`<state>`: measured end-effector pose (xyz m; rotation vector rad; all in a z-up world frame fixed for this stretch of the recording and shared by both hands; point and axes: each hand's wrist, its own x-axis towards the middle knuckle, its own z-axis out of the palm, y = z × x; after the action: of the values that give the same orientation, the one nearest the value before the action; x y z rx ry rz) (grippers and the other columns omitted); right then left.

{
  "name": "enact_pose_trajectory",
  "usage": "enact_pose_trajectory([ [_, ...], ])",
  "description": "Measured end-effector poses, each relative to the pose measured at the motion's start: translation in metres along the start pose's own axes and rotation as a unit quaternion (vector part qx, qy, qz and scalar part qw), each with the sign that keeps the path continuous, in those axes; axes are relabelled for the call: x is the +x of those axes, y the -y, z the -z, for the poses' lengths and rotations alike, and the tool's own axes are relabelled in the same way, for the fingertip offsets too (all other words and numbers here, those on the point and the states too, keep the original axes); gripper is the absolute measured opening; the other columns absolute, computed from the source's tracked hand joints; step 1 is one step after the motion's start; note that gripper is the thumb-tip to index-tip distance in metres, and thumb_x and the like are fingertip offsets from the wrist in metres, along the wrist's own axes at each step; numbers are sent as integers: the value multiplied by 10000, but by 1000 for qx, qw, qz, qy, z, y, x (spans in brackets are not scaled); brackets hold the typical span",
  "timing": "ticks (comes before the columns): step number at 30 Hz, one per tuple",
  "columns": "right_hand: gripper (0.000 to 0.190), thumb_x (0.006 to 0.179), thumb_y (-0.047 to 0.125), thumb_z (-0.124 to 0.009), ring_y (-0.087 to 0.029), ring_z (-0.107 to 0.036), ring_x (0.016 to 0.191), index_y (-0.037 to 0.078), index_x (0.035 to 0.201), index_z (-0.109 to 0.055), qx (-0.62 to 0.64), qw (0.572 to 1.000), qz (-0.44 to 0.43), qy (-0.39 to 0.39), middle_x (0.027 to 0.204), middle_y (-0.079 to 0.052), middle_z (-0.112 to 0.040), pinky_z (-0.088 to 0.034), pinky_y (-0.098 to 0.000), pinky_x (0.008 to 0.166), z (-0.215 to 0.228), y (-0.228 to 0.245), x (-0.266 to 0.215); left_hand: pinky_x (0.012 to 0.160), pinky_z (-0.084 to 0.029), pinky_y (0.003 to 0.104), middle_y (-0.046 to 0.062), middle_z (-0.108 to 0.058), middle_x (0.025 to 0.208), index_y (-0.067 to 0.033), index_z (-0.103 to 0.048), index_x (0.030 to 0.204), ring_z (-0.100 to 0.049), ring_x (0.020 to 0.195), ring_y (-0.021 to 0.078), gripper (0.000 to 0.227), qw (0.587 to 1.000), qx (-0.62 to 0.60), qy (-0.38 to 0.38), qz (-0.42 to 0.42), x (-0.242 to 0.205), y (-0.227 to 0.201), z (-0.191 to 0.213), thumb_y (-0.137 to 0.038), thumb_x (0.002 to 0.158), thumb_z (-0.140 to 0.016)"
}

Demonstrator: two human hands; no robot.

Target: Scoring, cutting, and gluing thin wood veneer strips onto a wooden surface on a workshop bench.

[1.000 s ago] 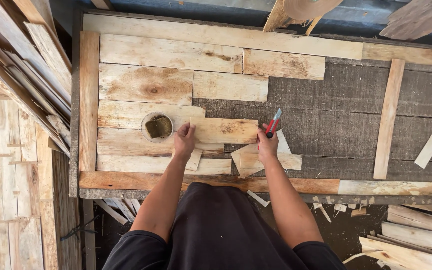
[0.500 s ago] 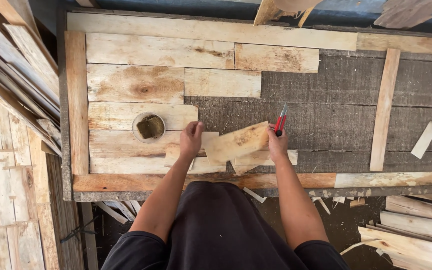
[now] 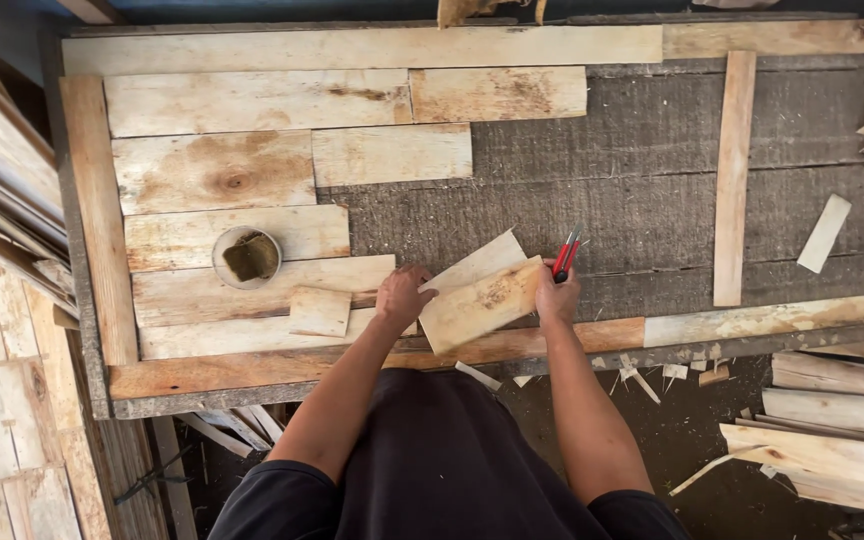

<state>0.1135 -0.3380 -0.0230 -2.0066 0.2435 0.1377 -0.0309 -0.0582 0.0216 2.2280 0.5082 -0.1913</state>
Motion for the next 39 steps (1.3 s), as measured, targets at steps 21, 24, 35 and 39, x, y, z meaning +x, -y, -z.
enact_pose_trajectory([
  [21, 311, 841, 136, -796, -382, -554, 1002, 13, 1097, -668, -247, 953, 146, -100, 1075, -173, -627, -455, -520, 875, 16, 17, 13, 722, -486, 261, 82, -716, 915, 2, -587, 1085, -597, 818, 89, 123, 915, -384, -109, 59, 24, 12, -12, -116, 1053, -584],
  [24, 354, 851, 139, -737, -400, -524, 1088, 16, 1166, -631, -207, 963, 153, -77, 1145, -156, -594, -427, -550, 943, 10, 28, 6, 815, -520, 246, 67, -723, 1021, -1, -562, 1143, -647, 924, 81, 125, 876, -465, -127, 26, 29, 25, -24, -66, 1036, -555],
  [35, 356, 984, 203, -665, -201, -692, 914, 85, 1317, -615, -39, 986, -18, 162, 1155, -128, -739, -537, -380, 741, -38, 117, -50, 813, -557, 260, 91, -731, 1099, 3, -577, 1345, -672, 923, 101, 305, 807, -564, -144, 101, 25, 47, -7, -42, 1047, -533],
  [39, 467, 1014, 129, -640, -94, -709, 1060, 112, 1457, -496, 165, 935, -22, 313, 1264, -29, -713, -587, -265, 848, -72, 99, -59, 637, -474, 250, 19, -674, 1027, -157, -584, 1378, -536, 711, 87, 334, 726, -634, 77, 256, 8, 25, 25, -137, 1070, -456],
])
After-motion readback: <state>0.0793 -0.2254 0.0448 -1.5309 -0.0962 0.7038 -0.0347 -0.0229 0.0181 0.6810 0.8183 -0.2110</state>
